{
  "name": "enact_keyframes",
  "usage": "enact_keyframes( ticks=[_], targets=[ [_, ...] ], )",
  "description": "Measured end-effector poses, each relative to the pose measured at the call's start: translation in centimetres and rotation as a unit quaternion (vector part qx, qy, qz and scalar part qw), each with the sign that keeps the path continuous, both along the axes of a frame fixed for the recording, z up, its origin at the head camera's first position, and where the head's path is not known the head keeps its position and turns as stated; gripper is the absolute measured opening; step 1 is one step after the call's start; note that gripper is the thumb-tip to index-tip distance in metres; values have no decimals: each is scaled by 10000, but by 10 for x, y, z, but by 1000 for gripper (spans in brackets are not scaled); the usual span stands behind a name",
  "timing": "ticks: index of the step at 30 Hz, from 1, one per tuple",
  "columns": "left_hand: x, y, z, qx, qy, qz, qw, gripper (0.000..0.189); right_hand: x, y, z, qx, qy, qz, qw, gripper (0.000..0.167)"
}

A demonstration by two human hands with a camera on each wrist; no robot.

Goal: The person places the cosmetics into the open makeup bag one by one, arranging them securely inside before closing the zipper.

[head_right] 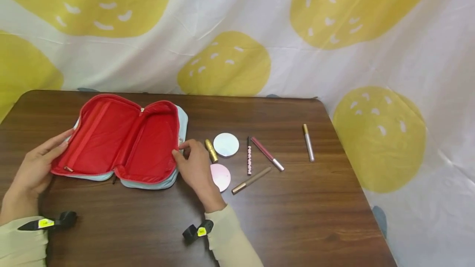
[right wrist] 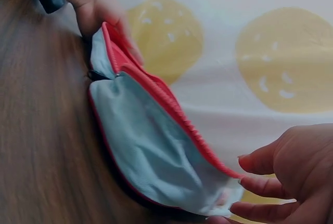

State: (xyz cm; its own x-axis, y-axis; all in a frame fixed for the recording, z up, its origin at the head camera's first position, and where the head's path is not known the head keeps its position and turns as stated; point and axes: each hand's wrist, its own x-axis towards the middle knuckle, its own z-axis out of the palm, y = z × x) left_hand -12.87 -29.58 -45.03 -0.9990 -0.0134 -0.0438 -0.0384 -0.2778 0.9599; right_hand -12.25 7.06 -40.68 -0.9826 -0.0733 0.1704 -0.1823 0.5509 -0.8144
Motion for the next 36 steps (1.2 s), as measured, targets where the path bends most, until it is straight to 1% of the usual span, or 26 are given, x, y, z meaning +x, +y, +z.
enact_keyframes(
  ticks=[4, 9, 13, 16, 20, 22, 24, 27, 32, 34, 36],
  targets=[
    [3, 1, -1, -16, -15, 50, 10000, 43, 2, 9, 5, -110, 124, 172, 9997, 18],
    [5, 1, 0, -199, -97, 150, 9996, 44, 14, 23, 6, -263, 214, 424, 9985, 21],
    [4, 2, 0, -300, -135, 161, 9993, 45, 26, 39, 3, -206, 539, 458, 9973, 22],
    [4, 3, -1, -325, -90, 168, 9993, 45, 33, 54, 0, -187, 820, 446, 9955, 23],
    [5, 4, -1, -265, 13, 176, 9995, 44, 41, 74, -5, 177, 1245, 381, 9913, 26],
    [5, 5, -1, -221, 38, 172, 9996, 44, 44, 83, -7, 500, 1477, 311, 9873, 29],
    [4, 6, -1, -186, 54, 149, 9997, 44, 46, 90, -9, 750, 1612, 261, 9837, 34],
    [2, 7, 0, -203, 88, 137, 9997, 44, 48, 95, -12, 1027, 1591, 258, 9816, 43],
    [1, 8, 1, -288, 86, 169, 9994, 43, 51, 94, -19, 1380, 1277, 307, 9817, 58],
    [1, 8, 1, -291, 48, 187, 9994, 43, 52, 93, -22, 1449, 1246, 315, 9811, 62],
    [2, 9, 0, -304, -24, 219, 9993, 44, 52, 92, -24, 1484, 1327, 340, 9794, 64]
  ],
)
